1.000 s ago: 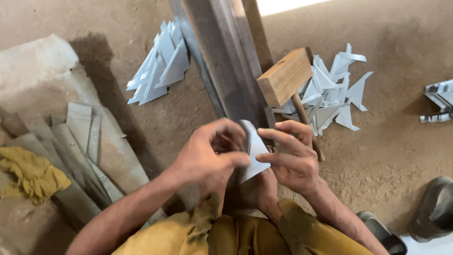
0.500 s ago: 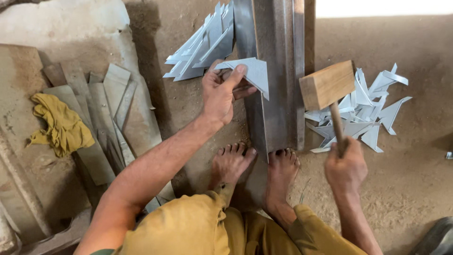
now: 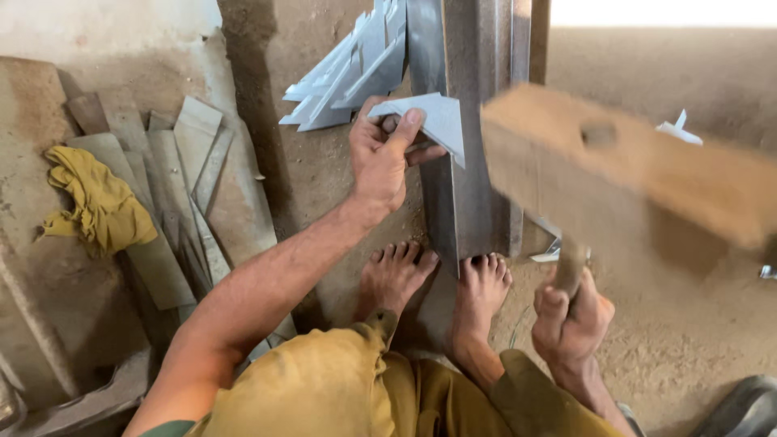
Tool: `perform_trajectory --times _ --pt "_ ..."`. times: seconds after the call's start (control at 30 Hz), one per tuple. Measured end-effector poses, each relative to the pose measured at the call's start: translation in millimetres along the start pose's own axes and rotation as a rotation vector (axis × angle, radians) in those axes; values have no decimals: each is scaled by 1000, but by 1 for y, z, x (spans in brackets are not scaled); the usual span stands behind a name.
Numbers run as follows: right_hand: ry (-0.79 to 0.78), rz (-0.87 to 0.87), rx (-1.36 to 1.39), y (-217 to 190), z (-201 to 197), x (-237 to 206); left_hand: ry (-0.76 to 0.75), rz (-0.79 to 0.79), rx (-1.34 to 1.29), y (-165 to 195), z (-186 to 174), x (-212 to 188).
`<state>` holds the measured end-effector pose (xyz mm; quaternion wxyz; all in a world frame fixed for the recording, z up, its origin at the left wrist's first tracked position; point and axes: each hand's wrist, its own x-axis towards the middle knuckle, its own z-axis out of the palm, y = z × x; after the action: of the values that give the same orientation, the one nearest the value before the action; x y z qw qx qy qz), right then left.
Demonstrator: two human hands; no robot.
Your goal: The person repeatedly places small flat metal pieces against a vertical metal beam and strikes them with a wooden mallet to bend them into L-shaped brackets. The bent pieces are dropped to the floor as the process continues.
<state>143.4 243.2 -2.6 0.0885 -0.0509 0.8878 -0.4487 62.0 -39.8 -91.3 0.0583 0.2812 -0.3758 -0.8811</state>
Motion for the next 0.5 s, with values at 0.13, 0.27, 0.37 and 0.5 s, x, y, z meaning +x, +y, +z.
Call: perform_trajectory --times 0.13,0.27,0.37,0.5 --pt "-62 41 -254 17 1 0 8 -20 18 2 1 2" --pt "-12 238 -247 36 13 -6 9 -43 20 4 4 3" --pt "4 336 -97 36 18 -7 -3 -38 4 5 5 2" --pt "-18 422 143 19 3 2 -6 -53 -5 8 6 3"
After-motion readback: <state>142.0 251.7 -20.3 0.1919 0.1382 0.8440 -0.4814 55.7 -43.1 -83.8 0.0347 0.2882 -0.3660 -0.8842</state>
